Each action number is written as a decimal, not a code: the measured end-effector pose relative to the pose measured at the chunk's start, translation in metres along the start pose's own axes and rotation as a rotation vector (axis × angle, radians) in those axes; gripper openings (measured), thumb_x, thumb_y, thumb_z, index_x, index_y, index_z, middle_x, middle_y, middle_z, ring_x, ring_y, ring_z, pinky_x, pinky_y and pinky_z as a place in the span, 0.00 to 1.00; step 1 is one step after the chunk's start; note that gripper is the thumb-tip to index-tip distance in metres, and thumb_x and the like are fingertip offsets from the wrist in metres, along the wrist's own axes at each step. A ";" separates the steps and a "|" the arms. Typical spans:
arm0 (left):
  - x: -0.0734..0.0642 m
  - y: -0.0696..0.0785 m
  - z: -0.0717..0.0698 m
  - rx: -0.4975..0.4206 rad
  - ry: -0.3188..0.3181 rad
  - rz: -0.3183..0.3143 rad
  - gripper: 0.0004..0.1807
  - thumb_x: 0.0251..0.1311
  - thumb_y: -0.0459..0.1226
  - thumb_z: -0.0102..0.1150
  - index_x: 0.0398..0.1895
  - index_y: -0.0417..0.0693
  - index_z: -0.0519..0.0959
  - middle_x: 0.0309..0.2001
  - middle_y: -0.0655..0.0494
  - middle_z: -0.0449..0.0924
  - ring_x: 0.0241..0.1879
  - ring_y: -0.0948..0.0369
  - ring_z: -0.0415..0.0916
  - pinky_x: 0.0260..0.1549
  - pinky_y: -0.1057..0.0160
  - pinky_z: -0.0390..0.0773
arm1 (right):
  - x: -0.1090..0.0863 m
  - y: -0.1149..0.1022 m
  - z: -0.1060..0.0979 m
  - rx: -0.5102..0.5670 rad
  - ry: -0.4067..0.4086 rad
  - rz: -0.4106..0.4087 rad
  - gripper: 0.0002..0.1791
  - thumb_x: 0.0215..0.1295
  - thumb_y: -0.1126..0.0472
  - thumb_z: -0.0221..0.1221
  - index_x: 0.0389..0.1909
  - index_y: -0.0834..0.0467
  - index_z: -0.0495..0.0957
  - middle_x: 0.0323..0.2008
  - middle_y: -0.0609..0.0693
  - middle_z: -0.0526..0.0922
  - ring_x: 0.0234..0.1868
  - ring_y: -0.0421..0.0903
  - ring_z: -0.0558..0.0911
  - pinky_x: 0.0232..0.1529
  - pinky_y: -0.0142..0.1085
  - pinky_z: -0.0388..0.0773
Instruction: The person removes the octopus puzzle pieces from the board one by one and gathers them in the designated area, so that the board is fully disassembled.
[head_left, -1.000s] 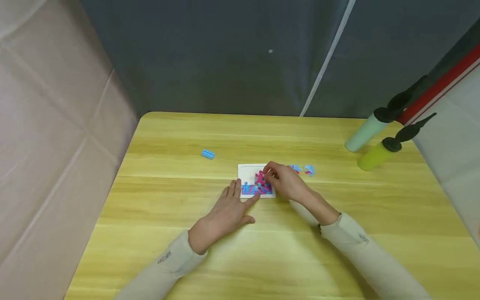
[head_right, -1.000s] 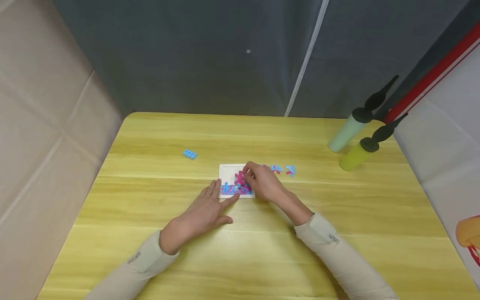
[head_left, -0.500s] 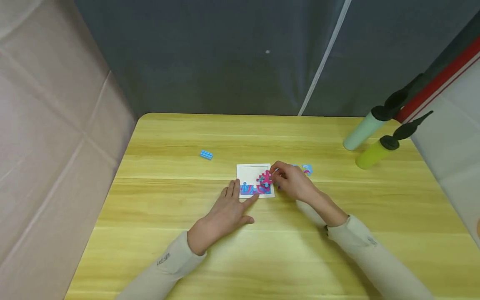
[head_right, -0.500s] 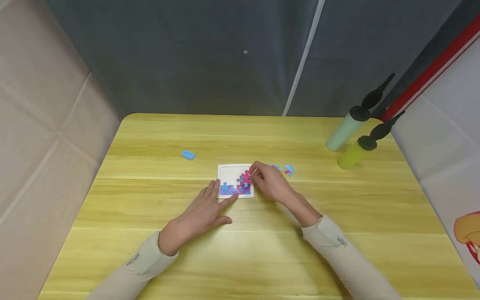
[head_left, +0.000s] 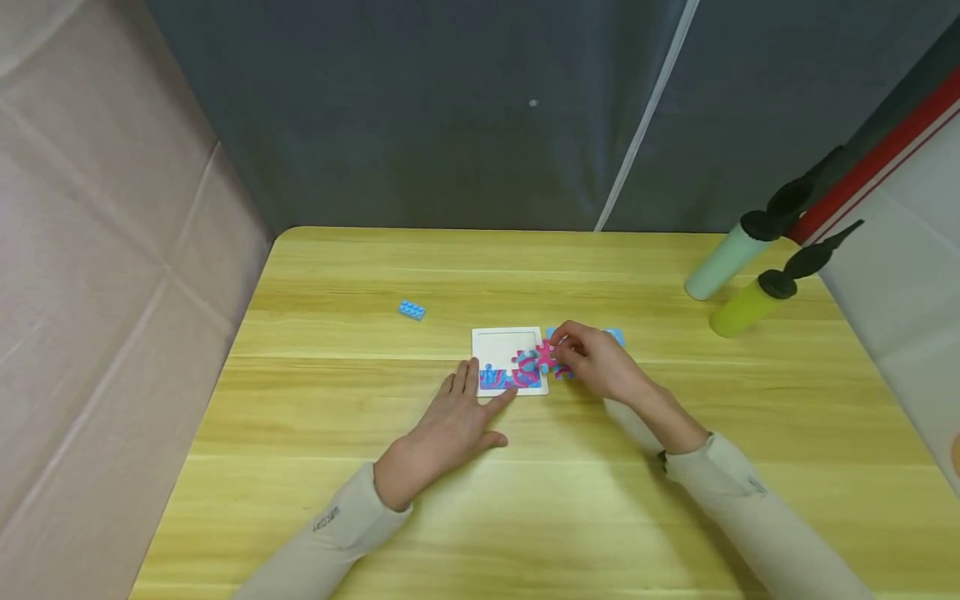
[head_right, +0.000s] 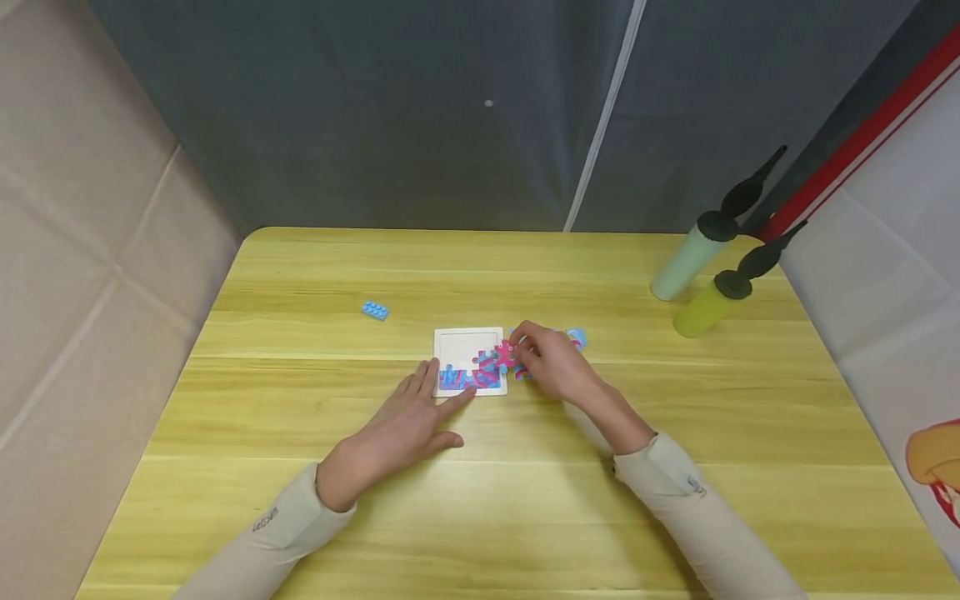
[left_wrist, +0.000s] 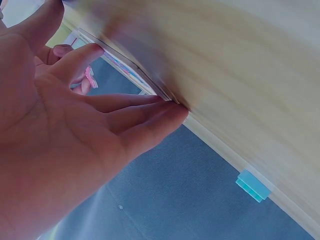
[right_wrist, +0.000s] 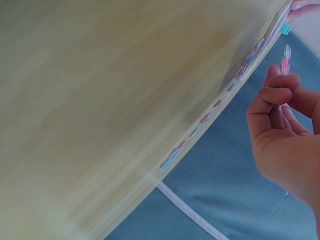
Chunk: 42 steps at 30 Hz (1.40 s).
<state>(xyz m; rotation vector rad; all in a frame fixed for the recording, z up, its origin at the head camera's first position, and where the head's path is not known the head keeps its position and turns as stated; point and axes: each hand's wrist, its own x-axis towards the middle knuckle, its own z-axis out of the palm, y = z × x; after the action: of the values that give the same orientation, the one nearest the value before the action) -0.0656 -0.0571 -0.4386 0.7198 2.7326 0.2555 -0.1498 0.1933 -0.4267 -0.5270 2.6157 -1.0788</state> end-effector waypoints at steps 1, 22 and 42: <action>0.000 0.000 0.000 -0.001 0.001 0.001 0.38 0.70 0.59 0.57 0.80 0.63 0.64 0.78 0.20 0.46 0.79 0.29 0.48 0.76 0.38 0.60 | 0.000 0.001 0.000 -0.002 -0.002 0.001 0.05 0.76 0.64 0.58 0.48 0.58 0.80 0.36 0.55 0.87 0.31 0.46 0.80 0.30 0.32 0.75; 0.000 -0.001 0.001 -0.025 -0.002 0.004 0.38 0.70 0.58 0.58 0.80 0.63 0.63 0.78 0.20 0.44 0.79 0.29 0.46 0.76 0.37 0.58 | -0.011 0.023 -0.014 -0.029 0.023 0.000 0.07 0.75 0.68 0.55 0.47 0.59 0.80 0.35 0.54 0.86 0.32 0.45 0.78 0.33 0.31 0.75; 0.000 0.000 0.000 -0.013 -0.001 0.000 0.37 0.70 0.58 0.58 0.80 0.62 0.64 0.78 0.20 0.46 0.79 0.30 0.47 0.76 0.37 0.58 | -0.021 0.034 -0.023 -0.039 0.032 0.035 0.08 0.75 0.69 0.54 0.47 0.59 0.79 0.33 0.55 0.84 0.26 0.43 0.75 0.26 0.31 0.73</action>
<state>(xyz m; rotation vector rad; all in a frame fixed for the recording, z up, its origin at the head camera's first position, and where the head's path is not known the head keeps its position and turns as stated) -0.0661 -0.0572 -0.4383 0.7156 2.7277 0.2731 -0.1475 0.2386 -0.4326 -0.4743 2.6681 -1.0359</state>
